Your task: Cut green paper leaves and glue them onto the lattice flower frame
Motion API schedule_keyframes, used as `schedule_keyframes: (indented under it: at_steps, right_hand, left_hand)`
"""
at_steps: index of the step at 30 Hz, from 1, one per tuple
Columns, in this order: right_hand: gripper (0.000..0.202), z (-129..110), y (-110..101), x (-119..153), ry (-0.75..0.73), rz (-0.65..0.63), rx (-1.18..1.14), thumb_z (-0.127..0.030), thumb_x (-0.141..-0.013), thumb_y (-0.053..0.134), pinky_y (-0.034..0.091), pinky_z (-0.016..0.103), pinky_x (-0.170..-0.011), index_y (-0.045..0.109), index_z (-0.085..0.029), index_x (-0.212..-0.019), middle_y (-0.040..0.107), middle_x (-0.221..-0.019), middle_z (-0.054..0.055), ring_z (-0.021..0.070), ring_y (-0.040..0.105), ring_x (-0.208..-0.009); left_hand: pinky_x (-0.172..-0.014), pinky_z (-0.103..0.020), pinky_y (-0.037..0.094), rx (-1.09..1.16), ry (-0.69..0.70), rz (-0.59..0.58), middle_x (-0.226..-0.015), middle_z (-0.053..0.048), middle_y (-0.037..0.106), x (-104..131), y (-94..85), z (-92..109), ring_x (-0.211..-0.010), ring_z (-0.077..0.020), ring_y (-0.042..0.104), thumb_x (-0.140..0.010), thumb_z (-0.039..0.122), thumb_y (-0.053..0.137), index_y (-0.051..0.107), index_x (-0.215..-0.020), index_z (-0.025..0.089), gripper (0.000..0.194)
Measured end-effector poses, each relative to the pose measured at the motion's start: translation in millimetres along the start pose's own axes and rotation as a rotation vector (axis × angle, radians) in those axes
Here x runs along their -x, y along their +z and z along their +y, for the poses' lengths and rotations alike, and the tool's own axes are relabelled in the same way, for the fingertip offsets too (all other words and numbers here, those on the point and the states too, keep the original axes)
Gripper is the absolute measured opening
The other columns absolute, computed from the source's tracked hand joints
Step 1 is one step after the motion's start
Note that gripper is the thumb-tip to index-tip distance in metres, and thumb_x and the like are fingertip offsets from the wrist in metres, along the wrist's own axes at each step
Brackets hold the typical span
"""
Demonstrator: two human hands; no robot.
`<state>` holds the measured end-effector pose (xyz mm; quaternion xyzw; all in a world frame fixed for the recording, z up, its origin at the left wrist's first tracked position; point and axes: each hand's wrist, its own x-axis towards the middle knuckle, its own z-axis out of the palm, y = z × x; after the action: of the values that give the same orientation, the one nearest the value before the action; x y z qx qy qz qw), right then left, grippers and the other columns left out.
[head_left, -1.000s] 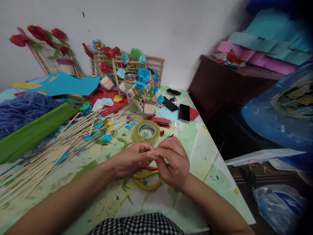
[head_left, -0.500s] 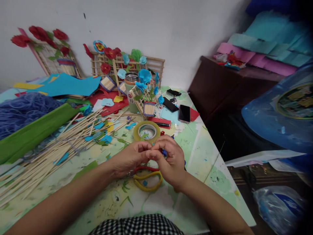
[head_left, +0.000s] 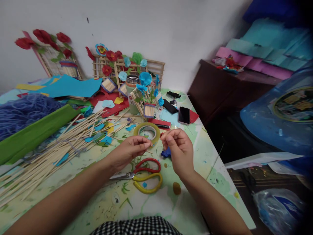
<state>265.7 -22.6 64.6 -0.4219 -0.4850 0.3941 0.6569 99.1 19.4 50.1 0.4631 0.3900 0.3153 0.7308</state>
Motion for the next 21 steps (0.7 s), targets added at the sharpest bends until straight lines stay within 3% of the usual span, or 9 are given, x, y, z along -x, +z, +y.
schedule_keyframes:
  at_steps: [3, 6, 8, 10, 12, 14, 16, 21]
  right_hand:
    - [0.009, -2.5, 2.4, 3.5, 0.027, -0.100, 0.111, -0.020, -0.078, 0.068, 0.045, 0.024, -0.060, 0.059, -0.020, -0.077, 0.064, -0.073, -0.002, 0.0105, 0.056, -0.064]
    - [0.013, -1.0, 4.9, 8.2, 0.006, -0.329, 0.294, -0.017, -0.075, 0.070, 0.045, 0.024, -0.062, 0.062, -0.021, -0.085, 0.065, -0.074, -0.002, 0.0118, 0.058, -0.066]
    - [0.010, 1.3, 6.1, 10.0, -0.043, -0.520, 0.433, -0.020, -0.075, 0.073, 0.044, 0.024, -0.063, 0.064, -0.020, -0.079, 0.065, -0.072, -0.001, 0.0125, 0.058, -0.069]
    - [0.020, 3.6, 7.3, 10.9, -0.082, -0.675, 0.520, -0.027, -0.075, 0.074, 0.043, 0.024, -0.065, 0.061, -0.018, -0.063, 0.063, -0.068, -0.001, 0.0127, 0.057, -0.070]
    - [0.031, 5.4, 8.8, 11.4, -0.087, -0.746, 0.541, -0.032, -0.078, 0.072, 0.043, 0.024, -0.067, 0.057, -0.017, -0.055, 0.061, -0.065, -0.001, 0.0122, 0.056, -0.070]
    - [0.031, 6.1, 10.4, 11.3, -0.079, -0.727, 0.549, -0.031, -0.080, 0.070, 0.043, 0.025, -0.069, 0.057, -0.017, -0.055, 0.062, -0.069, 0.000, 0.0124, 0.057, -0.073]
    - [0.025, 6.2, 11.1, 10.0, -0.063, -0.629, 0.541, -0.028, -0.081, 0.069, 0.044, 0.026, -0.072, 0.059, -0.018, -0.060, 0.063, -0.073, 0.000, 0.0132, 0.057, -0.075]
    - [0.012, 10.3, 7.0, 3.4, 0.038, -0.398, 0.275, -0.023, -0.085, 0.058, 0.048, 0.030, -0.076, 0.068, -0.020, -0.079, 0.068, -0.083, 0.002, 0.0146, 0.062, -0.081]
  left_hand:
    - [-0.056, -0.018, 0.036, 0.066, -0.030, 0.007, -0.068, 0.001, 0.056, -1.5, -4.0, 3.0, -0.058, -0.0061, 0.046, -0.063, 0.033, 0.081, 0.067, -0.078, 0.014, 0.027]
    - [-0.058, -0.020, 0.038, -0.015, 0.057, 0.093, -0.068, 0.001, 0.057, -7.1, -17.2, 10.7, -0.059, -0.0078, 0.048, -0.061, 0.035, 0.080, 0.067, -0.077, 0.015, 0.029]
    - [-0.058, -0.022, 0.037, -0.194, 0.198, 0.236, -0.066, 0.002, 0.057, -13.7, -31.0, 16.5, -0.059, -0.0092, 0.047, -0.064, 0.039, 0.076, 0.067, -0.077, 0.016, 0.028]
    - [-0.057, -0.023, 0.036, -0.468, 0.319, 0.384, -0.065, 0.001, 0.058, -21.4, -45.1, 20.3, -0.059, -0.0114, 0.047, -0.069, 0.040, 0.071, 0.066, -0.076, 0.016, 0.026]
    - [-0.056, -0.025, 0.036, -0.734, 0.367, 0.442, -0.064, 0.000, 0.060, -28.0, -55.2, 20.6, -0.059, -0.0135, 0.048, -0.071, 0.042, 0.066, 0.066, -0.073, 0.016, 0.026]
    - [-0.056, -0.026, 0.036, -0.892, 0.371, 0.419, -0.063, -0.001, 0.062, -31.6, -58.4, 18.1, -0.058, -0.0150, 0.049, -0.073, 0.044, 0.062, 0.067, -0.073, 0.016, 0.028]
    - [-0.056, -0.027, 0.037, -0.917, 0.366, 0.367, -0.064, -0.002, 0.062, -30.8, -54.3, 15.1, -0.059, -0.0157, 0.051, -0.074, 0.045, 0.059, 0.068, -0.074, 0.016, 0.031]
    - [-0.060, -0.027, 0.042, -0.717, 0.325, 0.194, -0.068, -0.003, 0.065, -14.2, -30.5, 16.9, -0.064, -0.0161, 0.056, -0.076, 0.047, 0.061, 0.067, -0.077, 0.015, 0.032]
